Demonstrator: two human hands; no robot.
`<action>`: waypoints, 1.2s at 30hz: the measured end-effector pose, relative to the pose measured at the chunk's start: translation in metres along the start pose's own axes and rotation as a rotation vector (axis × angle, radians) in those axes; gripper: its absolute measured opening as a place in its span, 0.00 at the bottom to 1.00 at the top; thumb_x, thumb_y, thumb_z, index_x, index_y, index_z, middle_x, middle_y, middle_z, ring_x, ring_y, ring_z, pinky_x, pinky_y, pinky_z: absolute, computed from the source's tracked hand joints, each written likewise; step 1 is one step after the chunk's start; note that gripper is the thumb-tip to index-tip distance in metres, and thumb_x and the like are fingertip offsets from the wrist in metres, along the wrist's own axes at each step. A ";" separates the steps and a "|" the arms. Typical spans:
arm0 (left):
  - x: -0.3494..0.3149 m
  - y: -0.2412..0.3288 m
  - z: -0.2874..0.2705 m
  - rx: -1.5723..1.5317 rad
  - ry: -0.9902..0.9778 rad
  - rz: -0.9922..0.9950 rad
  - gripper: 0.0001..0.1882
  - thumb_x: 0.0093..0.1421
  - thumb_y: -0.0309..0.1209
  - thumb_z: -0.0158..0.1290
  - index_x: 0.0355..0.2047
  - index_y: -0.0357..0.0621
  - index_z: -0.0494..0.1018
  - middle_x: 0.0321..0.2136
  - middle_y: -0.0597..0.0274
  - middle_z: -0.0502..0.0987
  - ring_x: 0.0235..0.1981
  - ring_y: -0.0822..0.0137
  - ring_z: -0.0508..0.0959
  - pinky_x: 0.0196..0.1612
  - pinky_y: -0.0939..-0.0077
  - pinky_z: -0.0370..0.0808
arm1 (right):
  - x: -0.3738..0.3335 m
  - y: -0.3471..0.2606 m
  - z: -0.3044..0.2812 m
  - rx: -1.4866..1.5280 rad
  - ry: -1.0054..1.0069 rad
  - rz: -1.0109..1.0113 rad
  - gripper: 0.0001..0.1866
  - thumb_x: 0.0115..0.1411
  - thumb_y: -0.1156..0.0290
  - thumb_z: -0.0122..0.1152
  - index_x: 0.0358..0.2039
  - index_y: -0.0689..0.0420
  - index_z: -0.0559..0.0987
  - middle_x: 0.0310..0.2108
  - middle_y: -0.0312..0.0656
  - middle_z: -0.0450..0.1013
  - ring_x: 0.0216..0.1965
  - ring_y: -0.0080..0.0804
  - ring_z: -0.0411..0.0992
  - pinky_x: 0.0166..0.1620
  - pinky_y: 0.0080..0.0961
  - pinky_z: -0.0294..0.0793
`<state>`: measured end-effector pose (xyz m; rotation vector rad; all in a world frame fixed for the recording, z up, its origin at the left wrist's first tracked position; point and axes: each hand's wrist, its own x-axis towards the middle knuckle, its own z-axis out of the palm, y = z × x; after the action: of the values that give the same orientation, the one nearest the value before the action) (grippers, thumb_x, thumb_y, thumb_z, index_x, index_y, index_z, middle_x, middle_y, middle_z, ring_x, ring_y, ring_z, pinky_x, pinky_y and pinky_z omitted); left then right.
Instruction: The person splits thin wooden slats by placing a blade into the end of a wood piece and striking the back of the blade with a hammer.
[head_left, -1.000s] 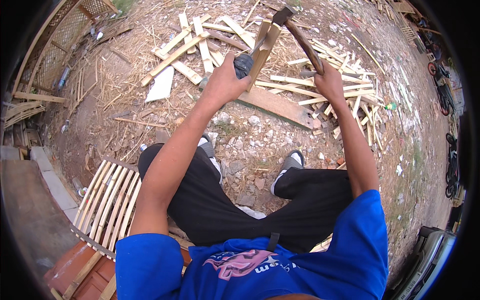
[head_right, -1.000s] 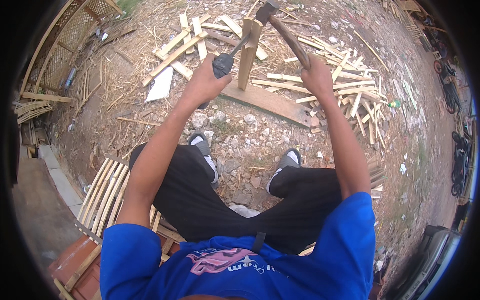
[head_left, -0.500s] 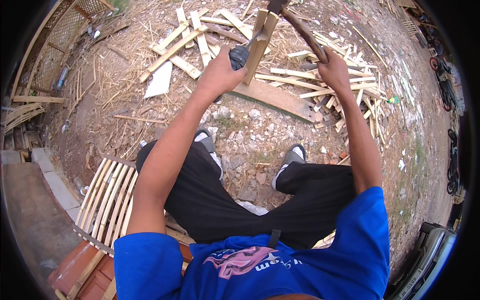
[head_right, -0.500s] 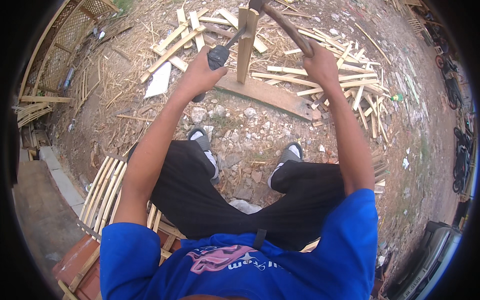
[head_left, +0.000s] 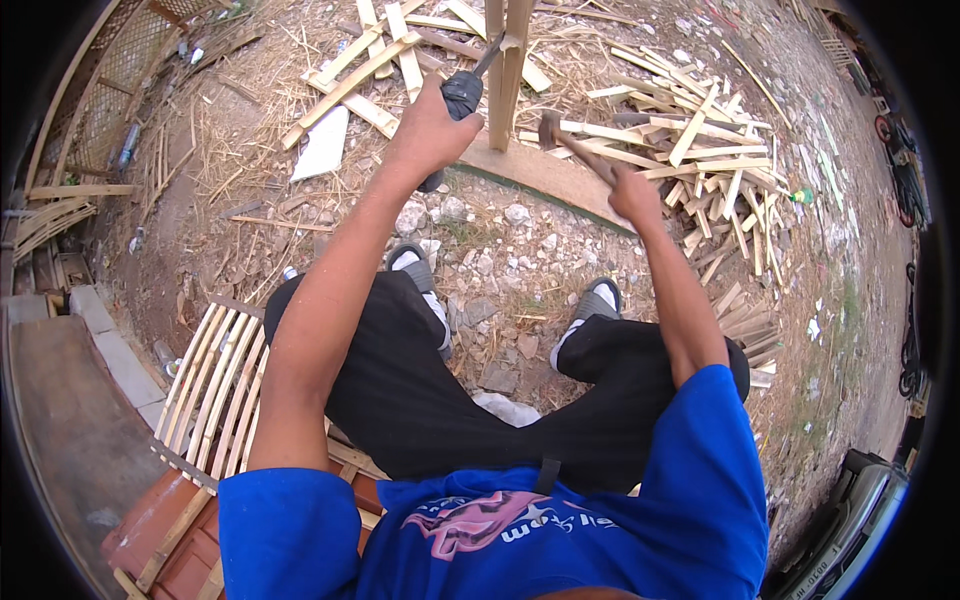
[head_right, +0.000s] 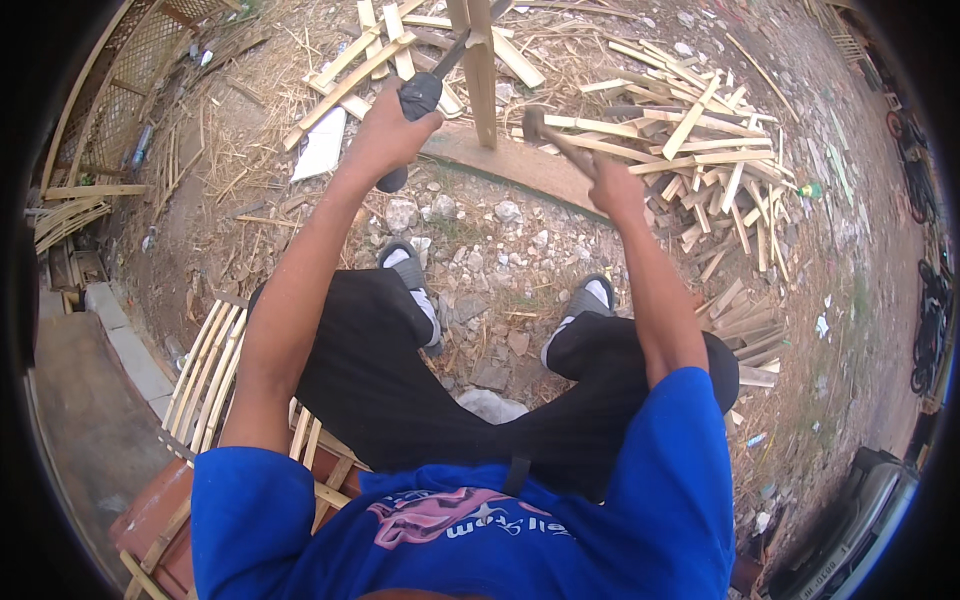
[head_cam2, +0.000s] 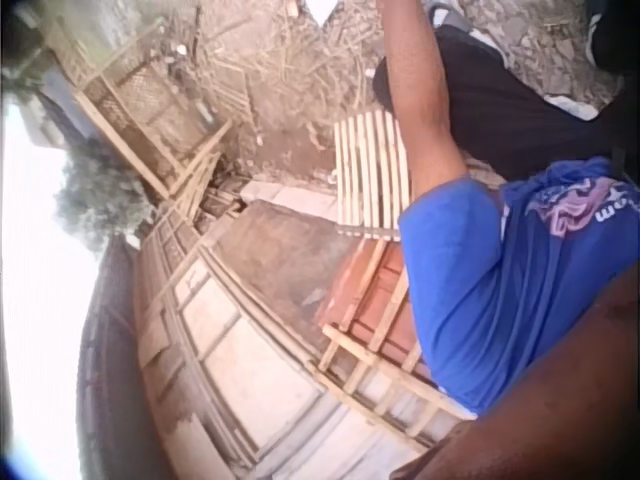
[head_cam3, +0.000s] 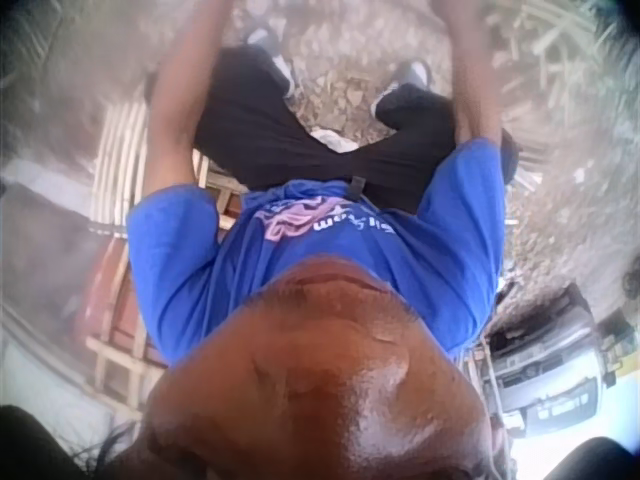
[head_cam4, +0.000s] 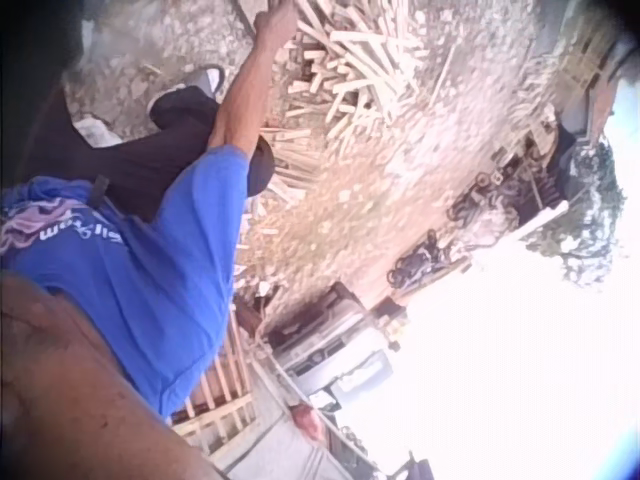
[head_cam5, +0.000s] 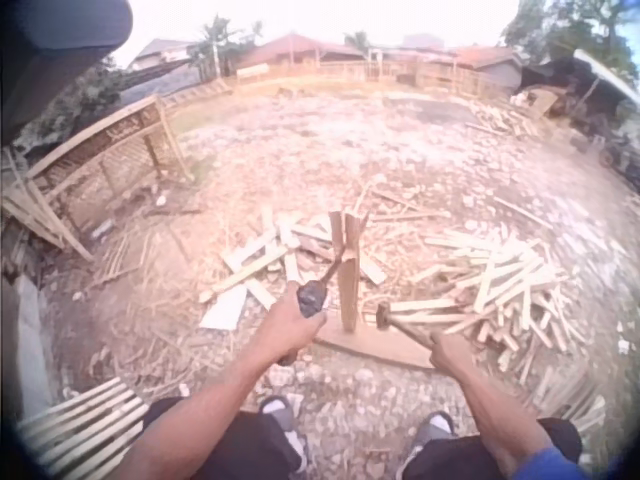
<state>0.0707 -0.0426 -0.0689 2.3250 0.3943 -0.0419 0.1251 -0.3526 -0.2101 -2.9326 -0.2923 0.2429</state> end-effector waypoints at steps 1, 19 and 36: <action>0.003 0.000 0.000 -0.042 -0.073 0.010 0.32 0.51 0.39 0.60 0.52 0.35 0.64 0.36 0.43 0.77 0.38 0.52 0.79 0.43 0.62 0.74 | -0.012 0.036 0.048 -0.031 -0.065 -0.009 0.13 0.50 0.73 0.57 0.38 0.54 0.77 0.38 0.54 0.77 0.42 0.53 0.76 0.43 0.47 0.75; -0.005 -0.002 0.047 -0.359 -0.082 0.034 0.36 0.55 0.42 0.62 0.53 0.32 0.56 0.34 0.43 0.76 0.34 0.51 0.79 0.38 0.60 0.74 | -0.025 -0.009 0.088 0.355 -0.045 0.139 0.27 0.55 0.51 0.61 0.45 0.62 0.75 0.41 0.60 0.75 0.45 0.56 0.73 0.48 0.45 0.71; 0.015 0.008 -0.029 0.191 0.622 0.743 0.29 0.57 0.51 0.60 0.45 0.37 0.73 0.41 0.51 0.73 0.44 0.55 0.72 0.48 0.60 0.69 | -0.048 -0.143 -0.055 1.110 -0.244 -0.031 0.26 0.51 0.64 0.71 0.46 0.64 0.71 0.28 0.40 0.73 0.21 0.22 0.69 0.23 0.22 0.69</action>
<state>0.0852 -0.0233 -0.0448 2.4919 -0.2120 1.0539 0.0633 -0.2336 -0.1213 -1.8018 -0.1515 0.5446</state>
